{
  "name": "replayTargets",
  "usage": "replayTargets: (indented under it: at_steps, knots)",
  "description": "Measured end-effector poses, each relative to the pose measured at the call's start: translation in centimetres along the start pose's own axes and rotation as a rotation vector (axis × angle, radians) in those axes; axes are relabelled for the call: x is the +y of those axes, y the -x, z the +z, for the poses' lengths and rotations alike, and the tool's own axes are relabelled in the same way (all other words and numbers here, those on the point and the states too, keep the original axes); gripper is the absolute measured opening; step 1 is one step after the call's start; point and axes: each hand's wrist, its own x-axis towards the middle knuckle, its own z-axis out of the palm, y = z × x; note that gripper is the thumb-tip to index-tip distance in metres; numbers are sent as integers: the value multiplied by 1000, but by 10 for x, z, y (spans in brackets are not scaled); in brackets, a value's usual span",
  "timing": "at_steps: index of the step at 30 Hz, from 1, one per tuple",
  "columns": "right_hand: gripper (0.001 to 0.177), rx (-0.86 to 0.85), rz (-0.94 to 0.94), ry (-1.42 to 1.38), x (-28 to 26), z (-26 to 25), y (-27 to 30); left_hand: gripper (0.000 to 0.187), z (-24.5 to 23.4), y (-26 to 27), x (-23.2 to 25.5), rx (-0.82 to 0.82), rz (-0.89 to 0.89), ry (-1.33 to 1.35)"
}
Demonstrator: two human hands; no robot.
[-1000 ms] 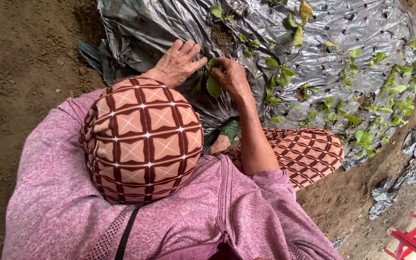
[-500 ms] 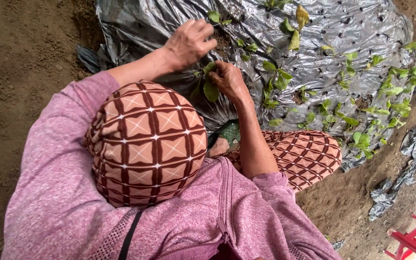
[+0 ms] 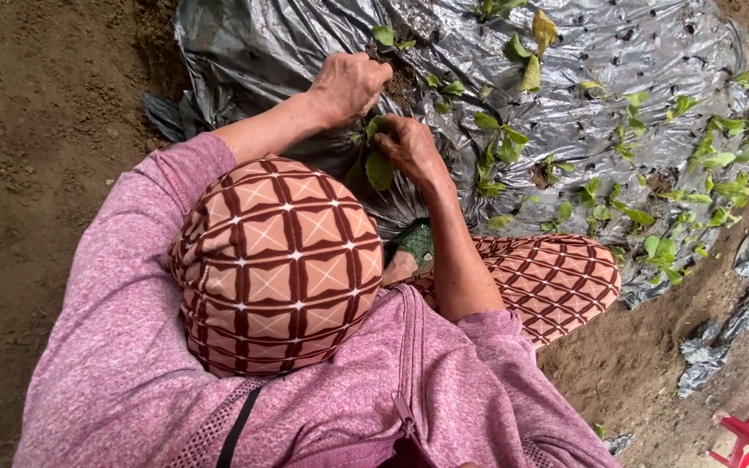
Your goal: The person sits on the ground and plants small green seedlings into holes in a black plastic sheet covering the soil. They use their hands to place the seedlings and press the soil around the base to secure them.
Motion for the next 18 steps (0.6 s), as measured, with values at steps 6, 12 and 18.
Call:
replayTargets:
  at_steps: [6,12,18]
  knots:
    - [13,12,-15,12,-3,-2,0,29,-31,7,10,14,6,115]
    - [14,16,-10,-31,4,-6,-3,30,-77,26,14,92,35,-76]
    - [15,13,55,-93,13,-10,-8,21,-107,79,-10,180,-222,-345]
